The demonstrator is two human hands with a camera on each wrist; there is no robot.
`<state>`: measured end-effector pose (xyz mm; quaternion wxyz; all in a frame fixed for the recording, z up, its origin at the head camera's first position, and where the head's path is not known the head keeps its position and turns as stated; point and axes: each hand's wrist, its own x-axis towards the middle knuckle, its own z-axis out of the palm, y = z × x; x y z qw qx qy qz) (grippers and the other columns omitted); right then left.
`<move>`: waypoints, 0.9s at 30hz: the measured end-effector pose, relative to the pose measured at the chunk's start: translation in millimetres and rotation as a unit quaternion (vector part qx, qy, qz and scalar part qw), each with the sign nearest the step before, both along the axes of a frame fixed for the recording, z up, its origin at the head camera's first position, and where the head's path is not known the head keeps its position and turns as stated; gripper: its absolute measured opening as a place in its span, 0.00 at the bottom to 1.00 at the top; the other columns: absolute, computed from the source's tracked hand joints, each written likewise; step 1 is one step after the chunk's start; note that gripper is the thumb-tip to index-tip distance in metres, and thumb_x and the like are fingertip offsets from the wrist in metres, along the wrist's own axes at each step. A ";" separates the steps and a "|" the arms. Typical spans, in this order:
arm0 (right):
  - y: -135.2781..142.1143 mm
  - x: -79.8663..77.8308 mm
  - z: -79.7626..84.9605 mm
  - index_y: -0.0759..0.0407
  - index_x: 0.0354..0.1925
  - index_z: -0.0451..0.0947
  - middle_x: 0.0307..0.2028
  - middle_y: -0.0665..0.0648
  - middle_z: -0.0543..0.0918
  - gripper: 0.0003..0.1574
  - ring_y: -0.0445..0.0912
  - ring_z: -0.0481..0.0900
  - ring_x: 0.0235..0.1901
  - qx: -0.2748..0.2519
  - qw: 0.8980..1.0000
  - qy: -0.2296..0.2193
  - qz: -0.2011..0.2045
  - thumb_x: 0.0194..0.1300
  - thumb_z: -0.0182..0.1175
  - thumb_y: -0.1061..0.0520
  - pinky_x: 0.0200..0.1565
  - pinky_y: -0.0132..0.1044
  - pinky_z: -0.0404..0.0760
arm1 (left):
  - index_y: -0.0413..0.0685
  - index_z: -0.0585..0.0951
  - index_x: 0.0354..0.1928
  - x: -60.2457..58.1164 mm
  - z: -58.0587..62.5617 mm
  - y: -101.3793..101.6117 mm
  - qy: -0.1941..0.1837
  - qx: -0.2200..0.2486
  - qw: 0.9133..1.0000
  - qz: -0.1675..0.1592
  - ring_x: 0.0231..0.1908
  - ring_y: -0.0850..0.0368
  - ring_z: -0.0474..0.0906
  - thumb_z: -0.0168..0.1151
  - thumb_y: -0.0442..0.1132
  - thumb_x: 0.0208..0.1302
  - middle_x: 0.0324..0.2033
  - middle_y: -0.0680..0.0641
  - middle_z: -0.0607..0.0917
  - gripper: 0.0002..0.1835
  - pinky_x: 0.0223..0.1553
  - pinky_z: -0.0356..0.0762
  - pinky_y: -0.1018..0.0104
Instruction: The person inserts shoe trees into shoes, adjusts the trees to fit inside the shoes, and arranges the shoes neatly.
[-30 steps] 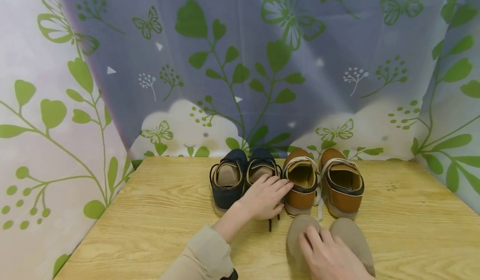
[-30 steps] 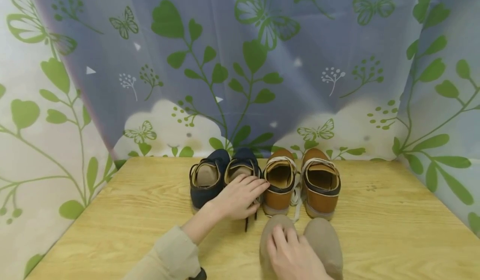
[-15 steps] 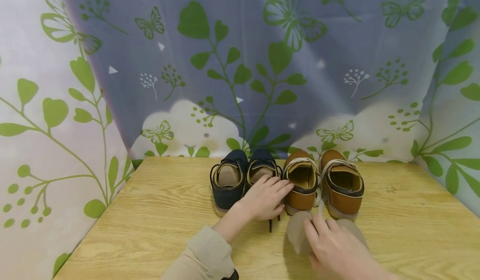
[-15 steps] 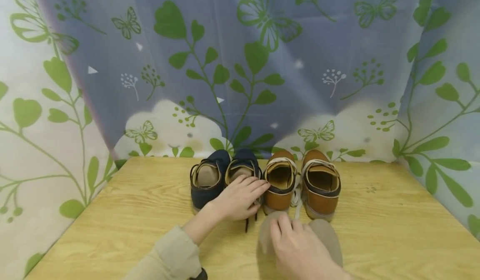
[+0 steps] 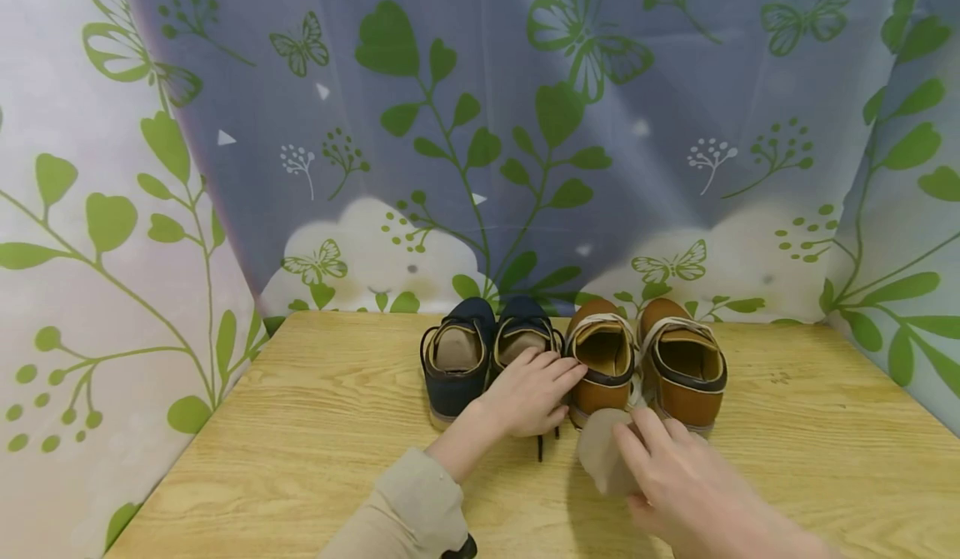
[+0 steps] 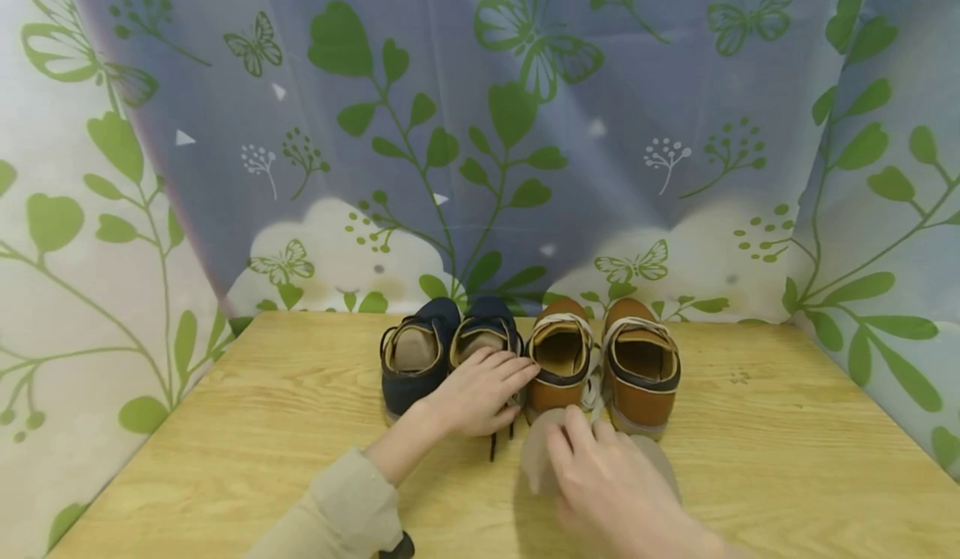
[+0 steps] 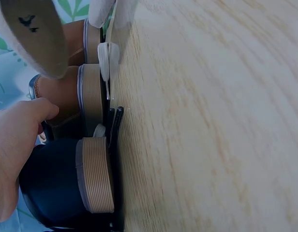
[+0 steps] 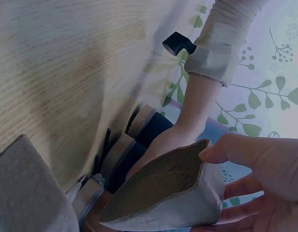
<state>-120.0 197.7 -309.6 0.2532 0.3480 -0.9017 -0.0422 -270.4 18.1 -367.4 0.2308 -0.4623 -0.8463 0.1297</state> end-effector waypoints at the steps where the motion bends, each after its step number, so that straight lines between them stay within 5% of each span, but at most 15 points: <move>1: 0.5 0.3 1.4 0.67 0.41 0.73 0.39 0.63 0.71 0.35 0.51 0.73 0.26 -0.001 1.000 0.010 0.003 0.33 0.72 0.54 0.25 0.40 0.75 | 0.54 0.66 0.66 -0.1 -0.3 -0.2 -0.001 0.001 1.000 -0.001 0.58 0.56 0.67 0.53 0.54 0.64 0.60 0.54 0.71 0.30 0.59 0.62 0.59; 12: 3.1 -2.2 14.7 0.67 0.39 0.73 0.39 0.63 0.71 0.35 0.51 0.71 0.22 -0.021 0.995 0.097 0.020 0.24 0.69 0.58 0.19 0.41 0.70 | 0.54 0.65 0.67 -0.5 -0.8 -1.0 -0.002 -0.002 1.000 -0.001 0.59 0.56 0.66 0.53 0.55 0.64 0.61 0.54 0.70 0.31 0.59 0.61 0.59; 20: 9.4 -5.2 26.1 0.73 0.42 0.72 0.39 0.68 0.72 0.41 0.58 0.75 0.26 -0.047 0.987 0.141 0.055 0.23 0.70 0.59 0.22 0.48 0.76 | 0.54 0.65 0.67 -0.6 0.9 -0.9 -0.008 -0.002 1.000 0.001 0.59 0.54 0.66 0.53 0.55 0.64 0.61 0.53 0.70 0.31 0.59 0.61 0.59; 23: 12.0 -6.9 29.4 0.74 0.43 0.72 0.38 0.69 0.72 0.39 0.59 0.75 0.25 -0.055 0.986 0.147 0.058 0.27 0.68 0.58 0.23 0.49 0.77 | 0.54 0.65 0.67 -1.4 -0.3 -0.7 -0.011 0.002 1.000 0.000 0.59 0.54 0.66 0.52 0.54 0.64 0.61 0.53 0.70 0.31 0.59 0.61 0.58; 27: 15.2 -10.5 30.8 0.76 0.45 0.72 0.37 0.70 0.72 0.30 0.58 0.74 0.23 -0.065 0.985 0.148 0.065 0.48 0.53 0.54 0.23 0.49 0.77 | 0.54 0.65 0.67 -1.1 -1.2 -0.2 -0.009 0.000 1.000 0.002 0.60 0.54 0.65 0.51 0.55 0.64 0.61 0.53 0.70 0.30 0.58 0.62 0.59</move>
